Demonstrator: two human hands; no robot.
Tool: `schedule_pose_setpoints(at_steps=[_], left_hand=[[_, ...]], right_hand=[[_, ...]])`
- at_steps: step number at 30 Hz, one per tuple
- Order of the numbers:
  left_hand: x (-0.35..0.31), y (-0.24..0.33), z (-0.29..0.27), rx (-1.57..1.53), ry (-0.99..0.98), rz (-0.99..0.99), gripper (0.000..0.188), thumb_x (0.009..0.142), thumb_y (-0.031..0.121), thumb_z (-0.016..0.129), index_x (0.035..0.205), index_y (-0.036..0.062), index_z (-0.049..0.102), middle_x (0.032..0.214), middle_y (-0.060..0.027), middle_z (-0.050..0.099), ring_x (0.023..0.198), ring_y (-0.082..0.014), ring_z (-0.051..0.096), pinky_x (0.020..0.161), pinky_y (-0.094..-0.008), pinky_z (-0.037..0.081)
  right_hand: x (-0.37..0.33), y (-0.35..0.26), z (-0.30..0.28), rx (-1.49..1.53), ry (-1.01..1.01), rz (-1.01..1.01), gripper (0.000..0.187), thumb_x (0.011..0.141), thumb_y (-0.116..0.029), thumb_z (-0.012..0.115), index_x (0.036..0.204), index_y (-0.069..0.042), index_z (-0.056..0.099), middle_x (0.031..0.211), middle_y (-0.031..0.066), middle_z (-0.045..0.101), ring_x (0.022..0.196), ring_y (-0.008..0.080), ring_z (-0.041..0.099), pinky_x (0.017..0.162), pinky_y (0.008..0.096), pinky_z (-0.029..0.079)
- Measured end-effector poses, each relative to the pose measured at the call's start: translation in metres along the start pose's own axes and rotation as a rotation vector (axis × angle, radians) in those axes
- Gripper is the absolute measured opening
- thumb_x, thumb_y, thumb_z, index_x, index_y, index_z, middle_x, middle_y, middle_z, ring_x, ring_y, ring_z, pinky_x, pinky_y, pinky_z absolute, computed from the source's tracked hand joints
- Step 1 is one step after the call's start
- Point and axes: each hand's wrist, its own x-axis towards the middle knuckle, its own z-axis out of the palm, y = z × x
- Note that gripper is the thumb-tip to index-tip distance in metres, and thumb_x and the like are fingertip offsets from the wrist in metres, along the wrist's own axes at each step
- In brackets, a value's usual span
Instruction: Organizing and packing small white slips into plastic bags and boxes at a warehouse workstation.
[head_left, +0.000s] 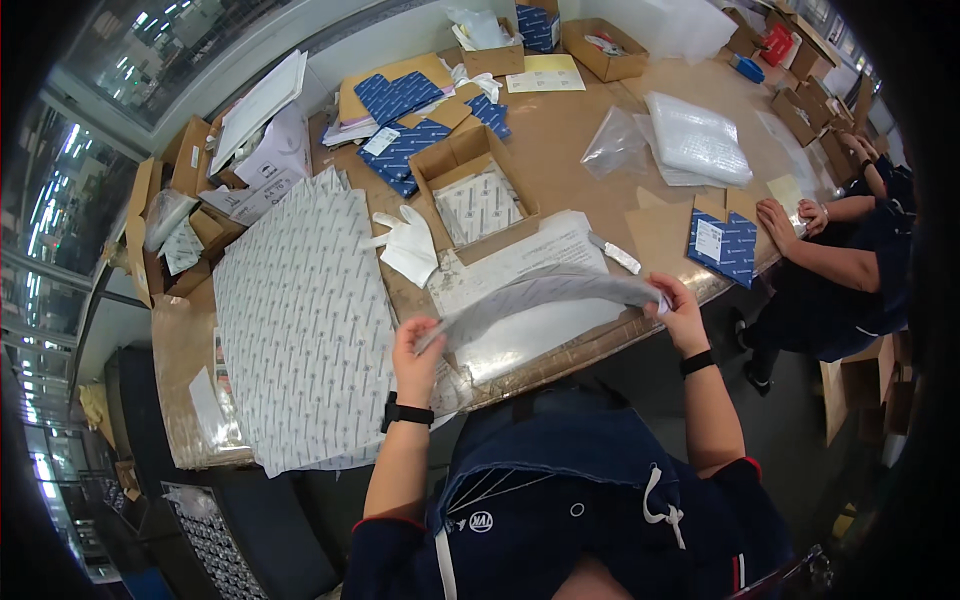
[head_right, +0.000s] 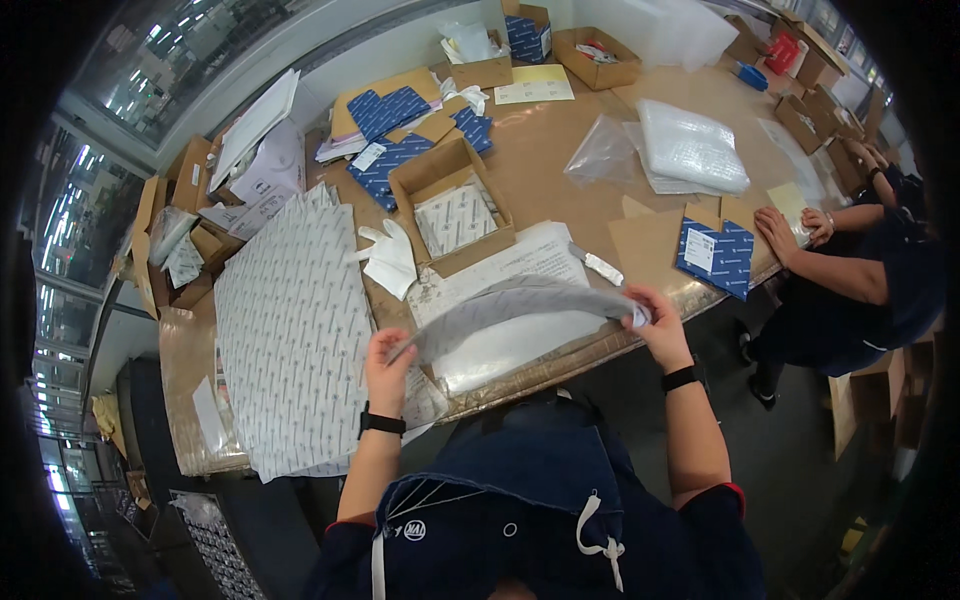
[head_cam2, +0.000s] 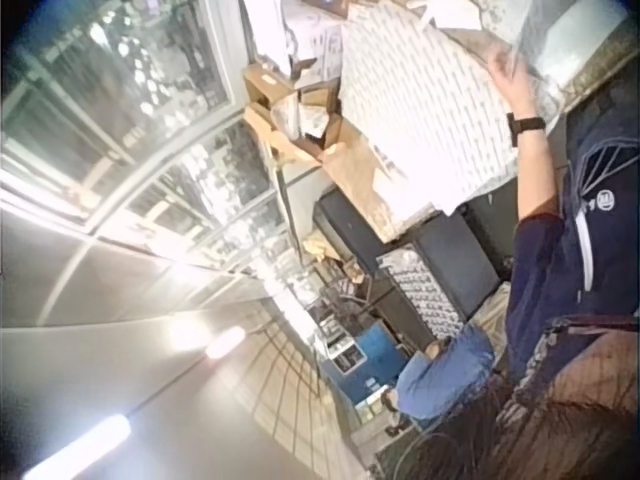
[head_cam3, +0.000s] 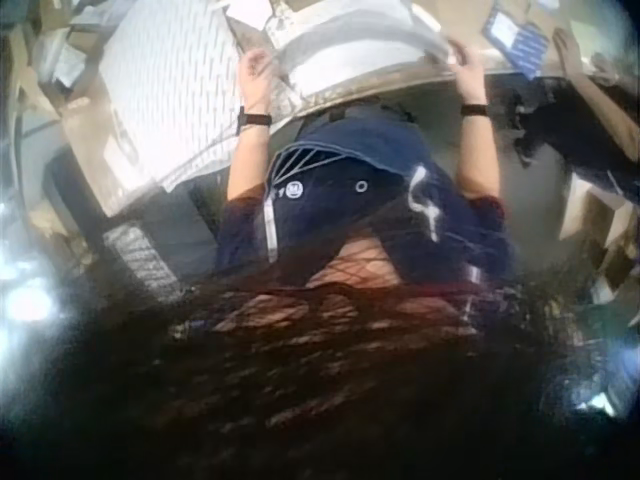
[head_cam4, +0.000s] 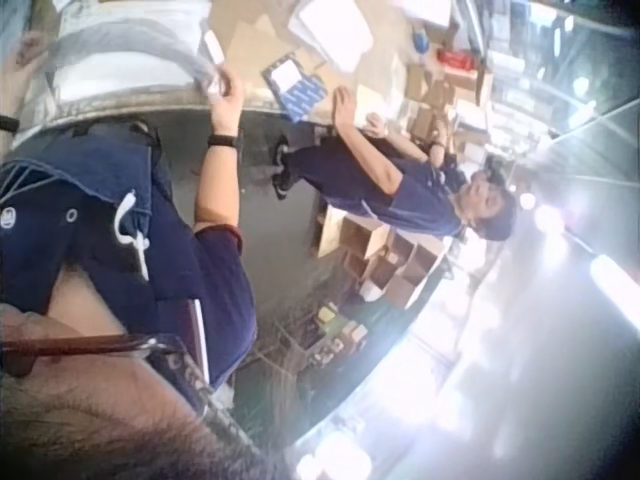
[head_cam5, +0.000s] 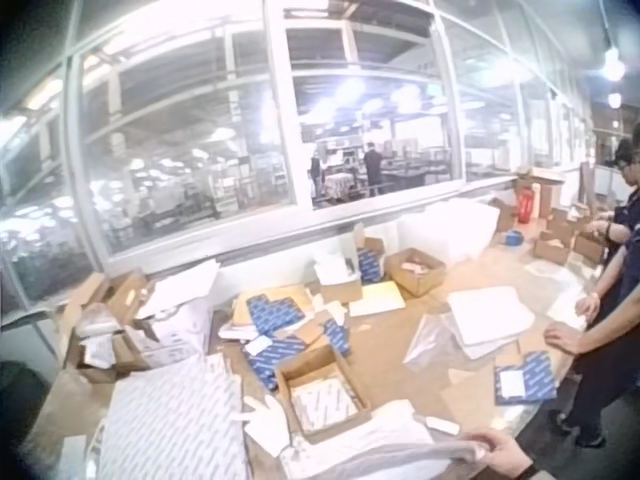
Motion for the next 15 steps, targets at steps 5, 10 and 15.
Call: schedule_pose_setpoints(at_steps=[5, 10, 15], left_hand=[[0.000, -0.023, 0.007, -0.105, 0.073, -0.169, 0.014, 0.077, -0.001, 0.062, 0.089, 0.0045, 0.056, 0.083, 0.0011, 0.057, 0.080, -0.0079, 0.051, 0.073, -0.0218, 0.041], [0.016, 0.000, 0.001, -0.297, 0.097, -0.203, 0.016, 0.076, -0.001, 0.063, 0.091, 0.0020, 0.058, 0.085, -0.0033, 0.062, 0.077, -0.0109, 0.056, 0.073, -0.0230, 0.044], [0.048, 0.031, -0.012, -0.125, -0.057, -0.332, 0.024, 0.074, 0.001, 0.066, 0.096, -0.0032, 0.059, 0.089, -0.0069, 0.064, 0.077, -0.0139, 0.059, 0.073, -0.0247, 0.046]], right_hand=[[0.000, 0.010, 0.010, -0.083, 0.046, 0.030, 0.041, 0.076, -0.008, 0.069, 0.113, -0.004, 0.055, 0.108, 0.0043, 0.056, 0.097, 0.0123, 0.052, 0.083, 0.0242, 0.042], [0.006, -0.002, -0.004, -0.295, -0.050, 0.049, 0.028, 0.082, -0.018, 0.065, 0.105, -0.002, 0.061, 0.098, 0.0019, 0.060, 0.089, 0.0085, 0.053, 0.078, 0.0226, 0.042], [-0.006, -0.024, -0.012, -0.286, -0.180, 0.313, 0.025, 0.084, -0.017, 0.062, 0.103, 0.000, 0.061, 0.089, 0.0001, 0.063, 0.080, 0.0077, 0.055, 0.071, 0.0238, 0.045]])
